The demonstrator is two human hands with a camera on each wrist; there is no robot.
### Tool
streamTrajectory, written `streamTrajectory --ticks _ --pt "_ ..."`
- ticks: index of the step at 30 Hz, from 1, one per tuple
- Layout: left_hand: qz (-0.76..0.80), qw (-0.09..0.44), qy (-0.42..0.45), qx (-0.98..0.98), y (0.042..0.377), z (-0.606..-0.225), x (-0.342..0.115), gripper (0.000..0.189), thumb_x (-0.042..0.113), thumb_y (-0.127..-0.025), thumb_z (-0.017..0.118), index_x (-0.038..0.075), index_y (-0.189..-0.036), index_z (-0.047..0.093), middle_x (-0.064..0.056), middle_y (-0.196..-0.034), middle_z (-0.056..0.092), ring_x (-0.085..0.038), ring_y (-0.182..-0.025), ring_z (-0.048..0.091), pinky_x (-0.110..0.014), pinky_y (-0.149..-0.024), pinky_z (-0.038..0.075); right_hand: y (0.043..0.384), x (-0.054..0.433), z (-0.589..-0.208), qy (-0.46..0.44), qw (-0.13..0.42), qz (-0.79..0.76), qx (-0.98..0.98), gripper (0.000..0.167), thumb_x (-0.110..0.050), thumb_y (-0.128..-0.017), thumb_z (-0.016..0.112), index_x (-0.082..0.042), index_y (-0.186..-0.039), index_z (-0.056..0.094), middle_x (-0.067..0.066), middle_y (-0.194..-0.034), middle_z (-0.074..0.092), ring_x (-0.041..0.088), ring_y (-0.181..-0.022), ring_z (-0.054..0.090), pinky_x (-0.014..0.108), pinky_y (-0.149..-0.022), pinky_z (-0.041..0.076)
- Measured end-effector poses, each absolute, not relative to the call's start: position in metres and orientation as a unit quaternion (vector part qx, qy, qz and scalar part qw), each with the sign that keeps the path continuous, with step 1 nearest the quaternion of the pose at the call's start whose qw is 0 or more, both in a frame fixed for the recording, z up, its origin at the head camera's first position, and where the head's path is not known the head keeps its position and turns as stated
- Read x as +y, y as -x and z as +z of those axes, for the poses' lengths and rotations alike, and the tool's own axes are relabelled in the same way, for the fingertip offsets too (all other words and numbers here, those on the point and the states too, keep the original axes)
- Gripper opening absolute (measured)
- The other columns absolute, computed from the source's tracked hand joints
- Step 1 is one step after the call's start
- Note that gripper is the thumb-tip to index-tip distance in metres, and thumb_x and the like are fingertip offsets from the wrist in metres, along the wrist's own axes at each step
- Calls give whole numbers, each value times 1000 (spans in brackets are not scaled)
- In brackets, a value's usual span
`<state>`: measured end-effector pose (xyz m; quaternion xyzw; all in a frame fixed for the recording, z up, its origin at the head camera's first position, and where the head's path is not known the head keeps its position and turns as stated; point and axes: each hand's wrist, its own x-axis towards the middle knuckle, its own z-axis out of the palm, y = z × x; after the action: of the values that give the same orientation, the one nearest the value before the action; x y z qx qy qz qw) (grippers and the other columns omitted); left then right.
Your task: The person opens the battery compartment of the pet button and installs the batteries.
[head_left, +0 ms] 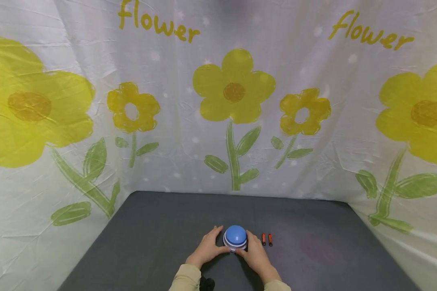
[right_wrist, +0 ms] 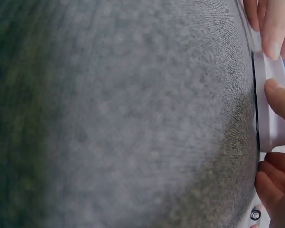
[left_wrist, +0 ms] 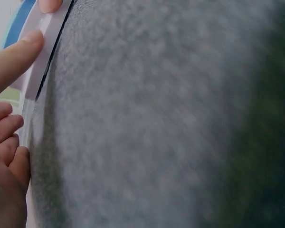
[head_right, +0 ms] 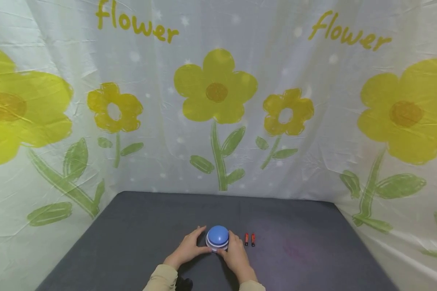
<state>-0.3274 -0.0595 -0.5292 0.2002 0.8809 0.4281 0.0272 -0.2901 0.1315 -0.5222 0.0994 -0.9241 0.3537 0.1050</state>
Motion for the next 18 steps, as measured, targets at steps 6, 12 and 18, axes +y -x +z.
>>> streamTrajectory --ticks 6,12,18 --pt "432 26 -202 878 327 -530 -57 82 30 -73 79 -5 -136 40 -33 -138 32 -52 -124 28 -63 -96 27 292 130 -522 -93 88 351 -927 66 -16 -74 78 10 -125 45 28 -117 51 44 -110 47 57 -89 39" --pt "430 30 -208 878 327 -529 -52 79 24 -71 81 -3 -134 43 -29 -136 37 -49 -125 30 -61 -97 28 292 130 -521 -84 92 349 -929 65 -16 -74 78 10 -124 46 28 -115 52 44 -108 48 57 -88 40" --pt "434 31 -198 878 329 -532 -47 73 20 -72 80 0 -133 46 -26 -135 41 -46 -125 32 -60 -97 29 291 129 -519 -74 105 350 -928 63 -14 -73 79 11 -122 48 28 -114 54 45 -107 48 57 -89 39"
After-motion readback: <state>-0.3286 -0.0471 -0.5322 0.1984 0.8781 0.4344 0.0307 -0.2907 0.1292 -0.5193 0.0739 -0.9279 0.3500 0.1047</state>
